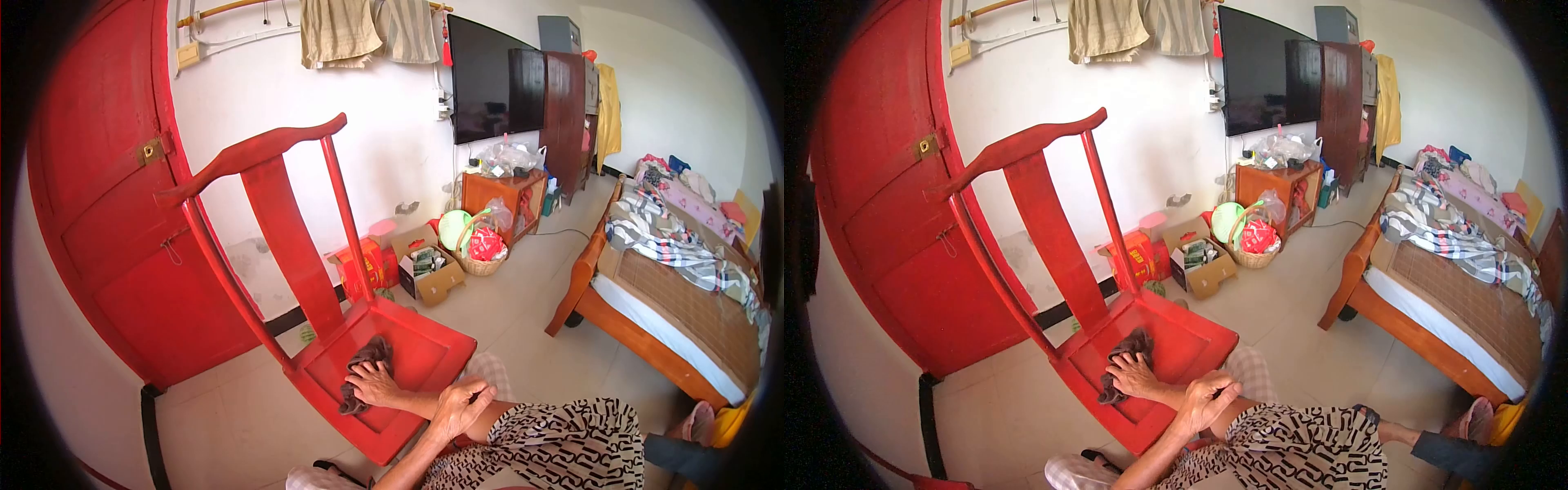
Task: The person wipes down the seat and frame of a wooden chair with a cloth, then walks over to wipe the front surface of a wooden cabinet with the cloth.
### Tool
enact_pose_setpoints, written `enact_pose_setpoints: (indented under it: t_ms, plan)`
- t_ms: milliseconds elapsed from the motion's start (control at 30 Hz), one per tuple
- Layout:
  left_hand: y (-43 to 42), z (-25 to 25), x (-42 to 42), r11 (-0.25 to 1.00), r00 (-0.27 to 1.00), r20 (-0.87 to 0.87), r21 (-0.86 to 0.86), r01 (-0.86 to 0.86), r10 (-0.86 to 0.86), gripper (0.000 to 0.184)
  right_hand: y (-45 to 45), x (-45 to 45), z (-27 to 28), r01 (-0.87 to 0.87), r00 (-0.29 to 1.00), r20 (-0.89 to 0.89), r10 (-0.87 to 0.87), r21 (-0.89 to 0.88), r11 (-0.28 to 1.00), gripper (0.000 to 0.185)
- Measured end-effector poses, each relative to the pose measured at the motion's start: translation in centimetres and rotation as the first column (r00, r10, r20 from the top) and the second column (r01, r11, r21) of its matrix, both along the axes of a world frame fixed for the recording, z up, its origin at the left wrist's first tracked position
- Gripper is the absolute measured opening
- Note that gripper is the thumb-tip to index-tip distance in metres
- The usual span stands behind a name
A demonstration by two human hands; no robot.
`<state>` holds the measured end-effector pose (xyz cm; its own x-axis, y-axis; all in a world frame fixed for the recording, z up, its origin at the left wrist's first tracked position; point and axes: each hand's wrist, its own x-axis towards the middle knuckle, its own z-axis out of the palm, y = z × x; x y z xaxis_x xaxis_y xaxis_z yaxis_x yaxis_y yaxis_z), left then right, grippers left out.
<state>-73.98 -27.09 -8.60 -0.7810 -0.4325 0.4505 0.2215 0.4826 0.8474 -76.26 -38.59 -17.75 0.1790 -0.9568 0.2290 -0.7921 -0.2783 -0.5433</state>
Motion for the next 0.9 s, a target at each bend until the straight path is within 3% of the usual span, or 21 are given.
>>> enact_pose_setpoints:
  t_ms: [100, 200, 300, 467, 767, 900]
  plan:
    - [0.0, 0.6, 0.2, 0.999, 0.996, -0.088, -0.035, 0.012, -0.015, 0.034, -0.6, -0.5, -0.8, -0.017, 0.999, 0.029, 0.018, -0.037, 0.999, 0.038]
    - [-0.7, -0.3, 0.3, 0.994, 0.995, 0.01, -0.053, 0.095, -0.094, 0.035, -0.9, 0.0, -1.7, 0.008, 1.0, -0.009, -0.009, -0.106, 0.994, 0.037]
    - [-0.5, -0.8, 0.0, 0.997, 0.998, 0.014, 0.048, 0.055, -0.056, 0.032, -1.0, -0.2, -0.2, 0.007, 1.0, -0.014, -0.009, -0.093, 0.996, 0.036]
    - [-0.9, -1.4, -0.2, 0.984, 0.985, -0.139, 0.127, 0.124, -0.106, 0.032, -0.7, -0.4, -0.9, -0.009, 0.999, -0.042, 0.004, -0.11, 0.994, 0.035]
    - [-0.7, -1.5, 0.1, 0.973, 0.973, -0.224, 0.207, 0.107, -0.059, 0.034, -3.7, 0.2, -6.7, 0.014, 0.99, -0.137, -0.042, -0.199, 0.98, 0.034]
    - [-0.3, -0.9, 0.1, 0.991, 0.989, -0.145, 0.129, 0.036, -0.017, 0.037, -2.3, 0.5, -3.6, 0.007, 0.988, -0.15, -0.02, -0.086, 0.996, 0.037]
